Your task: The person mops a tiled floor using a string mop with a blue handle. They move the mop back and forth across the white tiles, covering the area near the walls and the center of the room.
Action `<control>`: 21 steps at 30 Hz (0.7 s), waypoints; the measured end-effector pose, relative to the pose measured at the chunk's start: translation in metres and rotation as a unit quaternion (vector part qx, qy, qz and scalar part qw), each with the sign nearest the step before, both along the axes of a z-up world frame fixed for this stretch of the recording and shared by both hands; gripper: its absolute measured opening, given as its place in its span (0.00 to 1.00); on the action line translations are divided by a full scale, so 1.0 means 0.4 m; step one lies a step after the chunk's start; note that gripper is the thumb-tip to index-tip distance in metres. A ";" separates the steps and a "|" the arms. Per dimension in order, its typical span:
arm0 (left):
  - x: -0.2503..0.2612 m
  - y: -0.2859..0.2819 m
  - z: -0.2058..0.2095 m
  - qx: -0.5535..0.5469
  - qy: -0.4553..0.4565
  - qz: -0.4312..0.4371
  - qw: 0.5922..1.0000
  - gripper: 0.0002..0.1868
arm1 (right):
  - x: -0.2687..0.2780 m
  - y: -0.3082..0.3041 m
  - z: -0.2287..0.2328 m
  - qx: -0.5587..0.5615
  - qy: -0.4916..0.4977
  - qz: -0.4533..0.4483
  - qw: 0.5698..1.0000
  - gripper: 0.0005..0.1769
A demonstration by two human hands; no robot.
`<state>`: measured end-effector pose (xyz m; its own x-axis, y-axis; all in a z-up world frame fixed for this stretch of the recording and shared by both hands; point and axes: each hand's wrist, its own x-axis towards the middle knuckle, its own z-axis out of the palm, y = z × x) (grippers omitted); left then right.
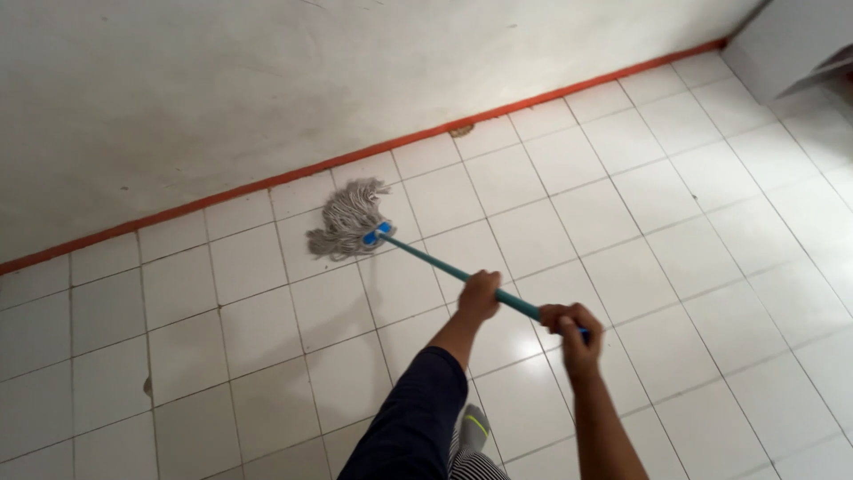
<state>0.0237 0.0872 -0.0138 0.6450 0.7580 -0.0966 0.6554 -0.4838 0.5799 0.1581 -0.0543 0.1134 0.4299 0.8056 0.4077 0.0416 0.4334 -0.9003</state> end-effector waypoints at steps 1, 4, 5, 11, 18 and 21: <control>0.051 -0.030 0.005 0.007 -0.036 -0.026 0.999 0.12 | 0.036 -0.038 0.019 0.003 -0.007 -0.029 1.000 0.19; 0.218 -0.129 -0.072 0.028 -0.084 -0.069 0.994 0.13 | 0.123 -0.163 0.064 0.006 -0.001 -0.074 0.997 0.17; 0.252 -0.156 -0.034 0.028 -0.084 -0.073 0.993 0.13 | 0.126 -0.198 0.097 0.007 -0.001 -0.079 0.997 0.17; 0.352 -0.230 0.119 -0.145 -0.056 -0.177 0.972 0.07 | 0.104 -0.280 0.173 -0.026 -0.059 -0.234 0.970 0.09; 0.232 -0.129 0.246 -0.148 0.113 -0.276 0.943 0.02 | -0.009 -0.179 0.127 0.051 -0.056 -0.338 0.938 0.10; 0.127 -0.056 0.275 -0.156 0.112 -0.280 0.941 0.03 | -0.109 -0.094 0.136 0.068 -0.070 -0.356 0.929 0.10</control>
